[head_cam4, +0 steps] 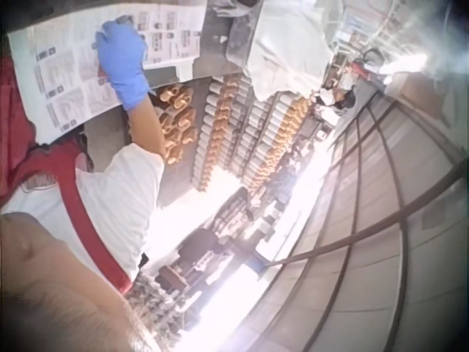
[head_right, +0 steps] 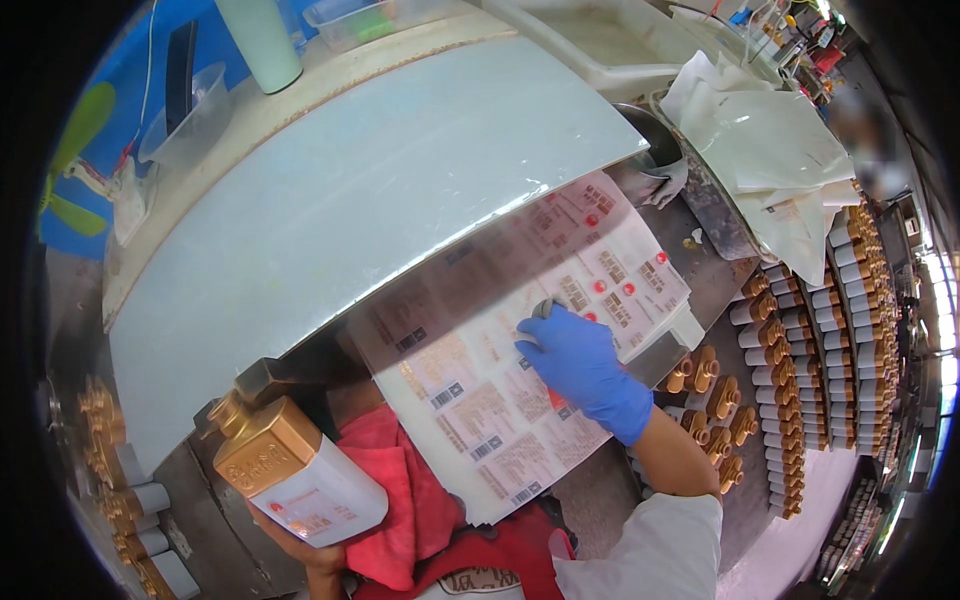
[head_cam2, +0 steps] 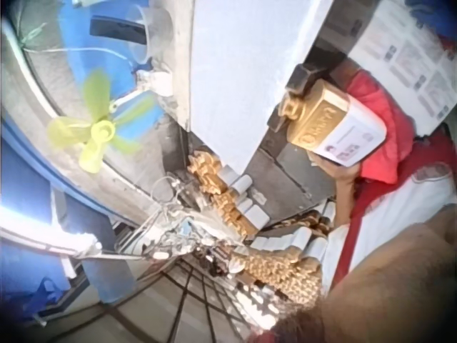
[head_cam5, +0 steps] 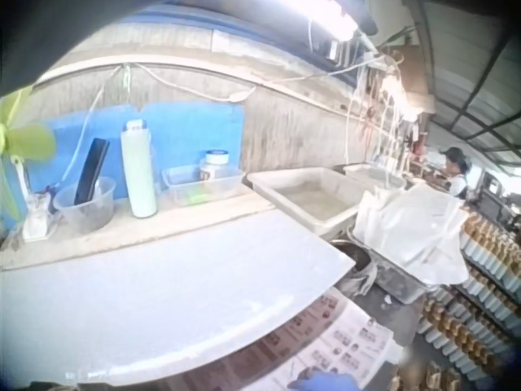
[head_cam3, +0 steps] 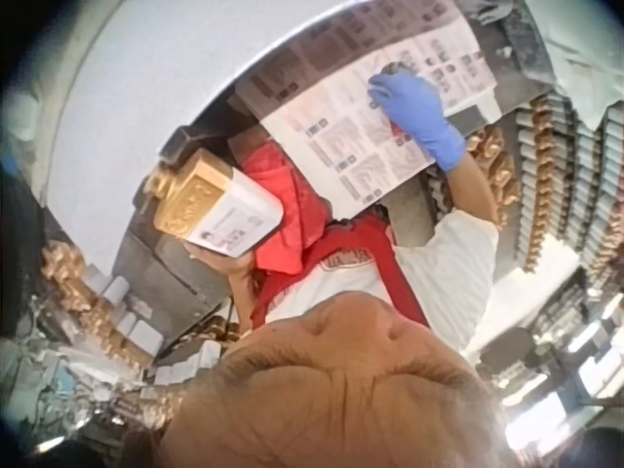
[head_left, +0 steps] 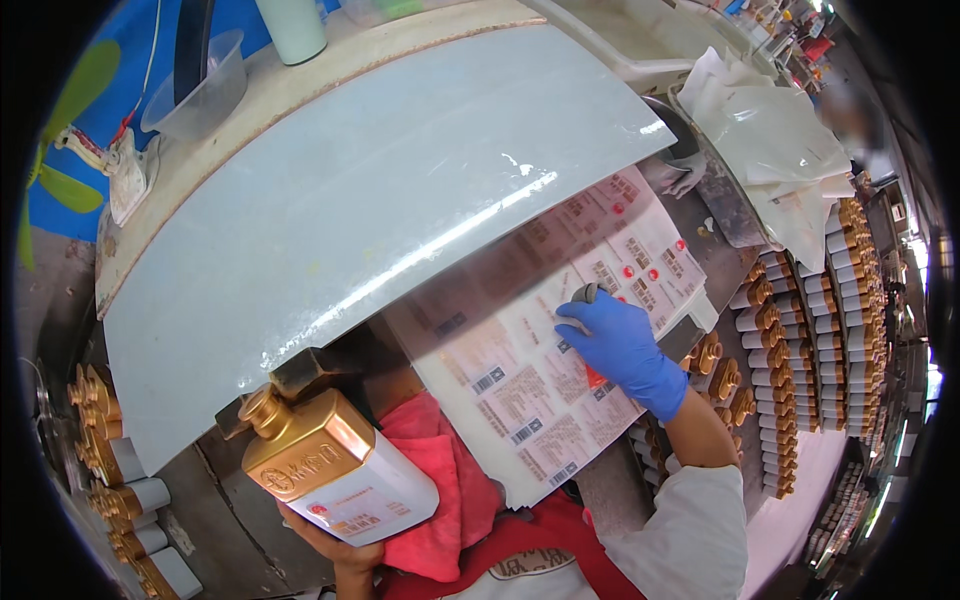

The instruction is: The person applies labels to the sides of white bottles with gold caps. They peel the backing from a label sheet, position the label on the bottle, and smooth it down with a red cloth. The person repeats this process for multiple bottles, placing finished units on a nearby tray.

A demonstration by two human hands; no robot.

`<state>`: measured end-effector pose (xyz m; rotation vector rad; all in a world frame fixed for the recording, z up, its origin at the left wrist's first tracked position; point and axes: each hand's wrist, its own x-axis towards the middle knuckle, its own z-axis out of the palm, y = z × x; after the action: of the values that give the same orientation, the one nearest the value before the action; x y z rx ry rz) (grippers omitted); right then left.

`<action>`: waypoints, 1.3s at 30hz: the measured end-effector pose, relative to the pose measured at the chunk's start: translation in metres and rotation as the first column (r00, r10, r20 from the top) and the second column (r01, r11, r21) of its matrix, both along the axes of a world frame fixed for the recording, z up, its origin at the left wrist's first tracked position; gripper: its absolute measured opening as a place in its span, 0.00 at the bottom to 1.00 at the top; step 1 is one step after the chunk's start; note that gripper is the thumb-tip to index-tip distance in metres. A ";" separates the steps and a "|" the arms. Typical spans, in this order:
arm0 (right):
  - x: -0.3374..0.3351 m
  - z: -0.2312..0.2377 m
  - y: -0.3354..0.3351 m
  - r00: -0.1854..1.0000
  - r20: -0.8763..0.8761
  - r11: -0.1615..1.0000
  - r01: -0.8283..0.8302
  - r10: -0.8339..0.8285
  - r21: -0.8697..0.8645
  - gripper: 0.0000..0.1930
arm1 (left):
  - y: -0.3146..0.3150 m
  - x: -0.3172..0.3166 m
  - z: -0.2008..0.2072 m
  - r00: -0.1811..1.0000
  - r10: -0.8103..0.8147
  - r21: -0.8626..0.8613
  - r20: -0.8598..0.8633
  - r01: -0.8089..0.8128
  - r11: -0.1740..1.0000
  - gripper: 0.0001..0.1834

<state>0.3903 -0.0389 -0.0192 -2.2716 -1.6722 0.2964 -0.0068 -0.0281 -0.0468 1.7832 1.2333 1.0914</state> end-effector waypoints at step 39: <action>-0.041 0.005 0.019 0.997 0.059 0.977 0.069 -0.058 -0.204 0.07 | -0.008 -0.023 -0.006 0.970 -0.039 0.076 -0.240 0.058 0.995 0.64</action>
<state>0.3490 -0.0201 -0.0144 -2.4976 -1.6589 0.4163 -0.0294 -0.0358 -0.0524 2.0443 1.2917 0.9330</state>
